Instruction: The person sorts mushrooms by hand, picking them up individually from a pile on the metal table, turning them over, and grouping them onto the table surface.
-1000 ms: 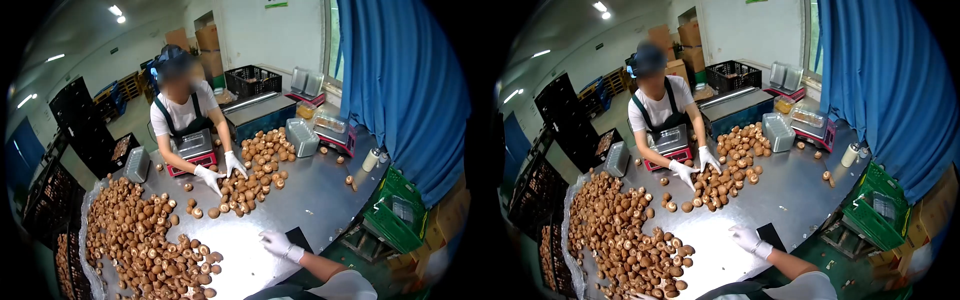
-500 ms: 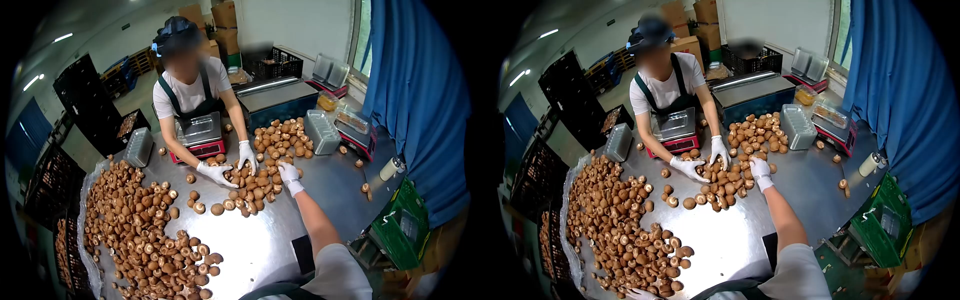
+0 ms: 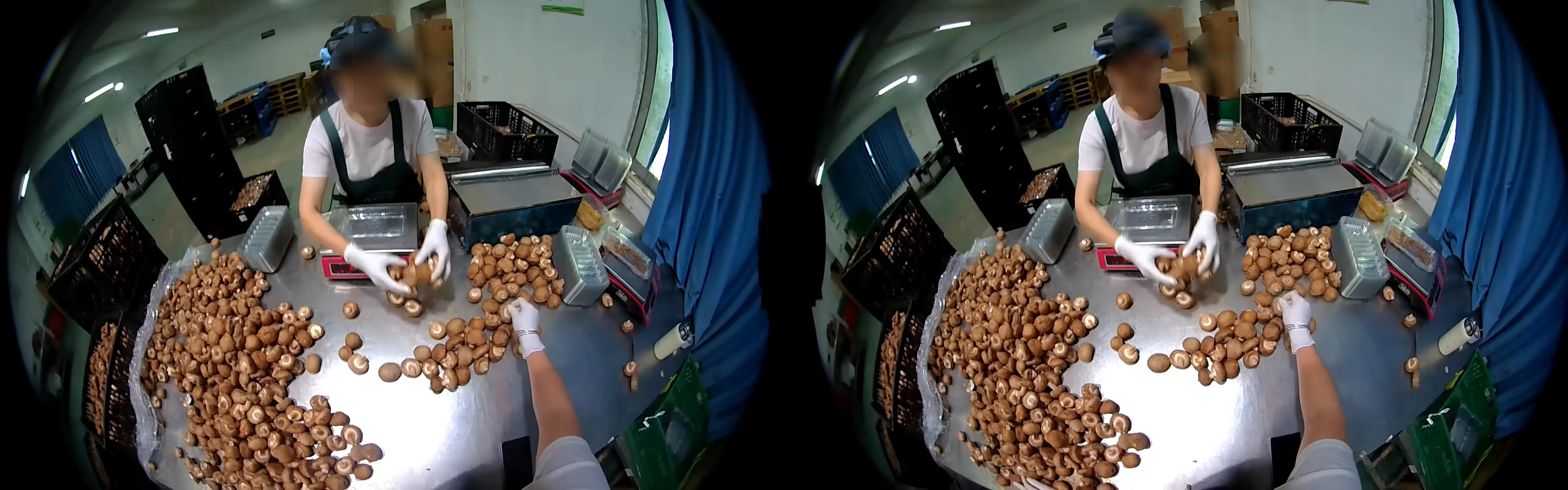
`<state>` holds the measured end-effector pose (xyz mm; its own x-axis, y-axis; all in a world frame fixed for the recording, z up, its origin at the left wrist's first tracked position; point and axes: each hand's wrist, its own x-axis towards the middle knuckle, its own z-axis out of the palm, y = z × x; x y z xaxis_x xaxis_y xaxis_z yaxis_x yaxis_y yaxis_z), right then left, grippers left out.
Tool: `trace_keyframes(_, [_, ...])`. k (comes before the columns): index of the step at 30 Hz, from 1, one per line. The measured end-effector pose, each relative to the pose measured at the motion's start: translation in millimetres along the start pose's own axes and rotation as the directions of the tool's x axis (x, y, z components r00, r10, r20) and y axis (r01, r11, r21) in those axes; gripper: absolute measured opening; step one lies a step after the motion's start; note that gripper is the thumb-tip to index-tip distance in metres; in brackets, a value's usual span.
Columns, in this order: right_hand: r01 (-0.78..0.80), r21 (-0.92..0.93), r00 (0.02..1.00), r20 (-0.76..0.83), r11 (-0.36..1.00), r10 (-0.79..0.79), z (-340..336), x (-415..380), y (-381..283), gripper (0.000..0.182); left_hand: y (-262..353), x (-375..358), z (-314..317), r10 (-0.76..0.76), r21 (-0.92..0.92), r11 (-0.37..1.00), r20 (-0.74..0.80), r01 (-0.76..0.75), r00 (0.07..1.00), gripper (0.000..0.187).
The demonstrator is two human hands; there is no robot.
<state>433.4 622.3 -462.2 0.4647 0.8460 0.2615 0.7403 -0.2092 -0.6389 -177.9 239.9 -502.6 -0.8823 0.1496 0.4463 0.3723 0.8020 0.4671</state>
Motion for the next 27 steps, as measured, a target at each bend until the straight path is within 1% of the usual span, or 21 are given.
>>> trace_keyframes(2, [0.036, 0.396, 0.999, 0.003, 0.918, -0.041, -19, -10, -14, 0.009, -9, 1, 2, -0.032, 0.002, 0.999, 0.001, 0.032, 0.999, 0.039])
trace_keyframes(3, [-0.003, 0.414, 0.999, 0.045, 0.910, -0.017, -24, -18, -26, 0.006, -15, 1, 4, -0.050, 0.001, 0.999, 0.005, 0.050, 0.999, 0.039])
trace_keyframes(5, [0.136, 0.541, 0.978, 0.062, 0.830, -0.200, -44, -60, -77, 0.006, -30, 3, 7, -0.090, -0.006, 0.996, 0.009, 0.090, 0.996, 0.039])
trace_keyframes(6, [0.102, 0.596, 0.965, 0.134, 0.796, -0.224, -54, -89, -113, 0.006, -35, 1, 9, -0.113, -0.003, 0.994, 0.026, 0.113, 0.993, 0.039])
trace_keyframes(7, [0.011, 0.592, 0.940, 0.269, 0.806, -0.210, -75, -124, -166, 0.006, -25, 0, 0, -0.125, 0.030, 0.992, 0.074, 0.123, 0.989, 0.041])
trace_keyframes(8, [-0.080, 0.631, 0.884, 0.402, 0.772, -0.238, -65, -158, -186, 0.011, -15, -2, -10, -0.137, 0.064, 0.990, 0.122, 0.130, 0.983, 0.042])
trace_keyframes(9, [-0.225, 0.752, 0.780, 0.520, 0.619, -0.348, -65, -200, -213, 0.019, -14, -3, -12, -0.113, -0.044, 0.992, 0.122, 0.119, 0.986, 0.040])
trace_keyframes(10, [-0.407, 0.676, 0.554, 0.717, 0.614, -0.423, -64, -247, -230, 0.029, -11, -1, -15, -0.084, -0.150, 0.983, 0.116, 0.101, 0.990, 0.038])
trace_keyframes(11, [-0.531, 0.529, 0.274, 0.846, 0.662, -0.457, -62, -293, -248, 0.039, -7, 0, -20, -0.110, -0.155, 0.979, 0.151, 0.133, 0.982, 0.040])
trace_keyframes(12, [0.035, 0.750, 0.023, 0.661, 0.661, -0.750, -57, -321, -256, 0.040, -11, -1, -14, -0.079, -0.163, 0.982, 0.103, 0.095, 0.992, 0.038])
trace_keyframes(13, [0.442, 0.868, -0.232, 0.353, 0.225, -0.906, -51, -350, -265, 0.041, -13, -1, -12, -0.059, -0.145, 0.987, 0.097, 0.073, 0.993, 0.038])
trace_keyframes(15, [0.459, 0.888, -0.421, 0.224, 0.006, -0.879, -61, -375, -265, 0.041, -14, -2, -11, -0.047, -0.133, 0.989, 0.101, 0.061, 0.994, 0.036])
trace_keyframes(16, [0.398, 0.908, -0.433, 0.313, 0.132, -0.845, -63, -378, -258, 0.042, -15, -2, -9, -0.057, -0.139, 0.988, 0.110, 0.073, 0.992, 0.035])
trace_keyframes(17, [0.496, 0.856, -0.420, 0.384, 0.146, -0.822, -54, -379, -248, 0.038, -19, -4, -4, -0.038, -0.211, 0.976, 0.078, 0.053, 0.996, 0.034])
trace_keyframes(18, [0.497, 0.847, -0.330, 0.387, 0.190, -0.861, -54, -374, -242, 0.034, -6, -4, -19, -0.072, -0.250, 0.963, 0.119, 0.100, 0.990, 0.034])
trace_keyframes(19, [0.521, 0.809, -0.184, 0.419, 0.273, -0.889, -56, -373, -233, 0.030, -12, -5, -16, -0.052, -0.247, 0.966, 0.104, 0.077, 0.993, 0.035])
trace_keyframes(21, [0.584, 0.726, -0.060, 0.485, 0.363, -0.872, -58, -368, -220, 0.028, -16, -5, -12, -0.034, -0.265, 0.963, 0.094, 0.058, 0.995, 0.035])
trace_keyframes(22, [0.640, 0.645, -0.034, 0.567, 0.418, -0.823, -60, -368, -216, 0.028, -11, -5, -15, -0.037, -0.289, 0.955, 0.100, 0.064, 0.994, 0.036])
trace_keyframes(24, [0.659, 0.557, 0.040, 0.645, 0.505, -0.763, -66, -371, -211, 0.029, -6, -5, -20, -0.029, -0.261, 0.964, 0.096, 0.053, 0.995, 0.036])
trace_keyframes(26, [0.655, 0.572, 0.038, 0.627, 0.493, -0.778, -66, -378, -206, 0.030, -4, -5, -19, -0.065, -0.304, 0.947, 0.135, 0.104, 0.989, 0.037])
trace_keyframes(27, [0.648, 0.585, 0.041, 0.612, 0.488, -0.789, -66, -383, -204, 0.031, -8, -5, -11, -0.056, -0.293, 0.952, 0.109, 0.086, 0.993, 0.038])
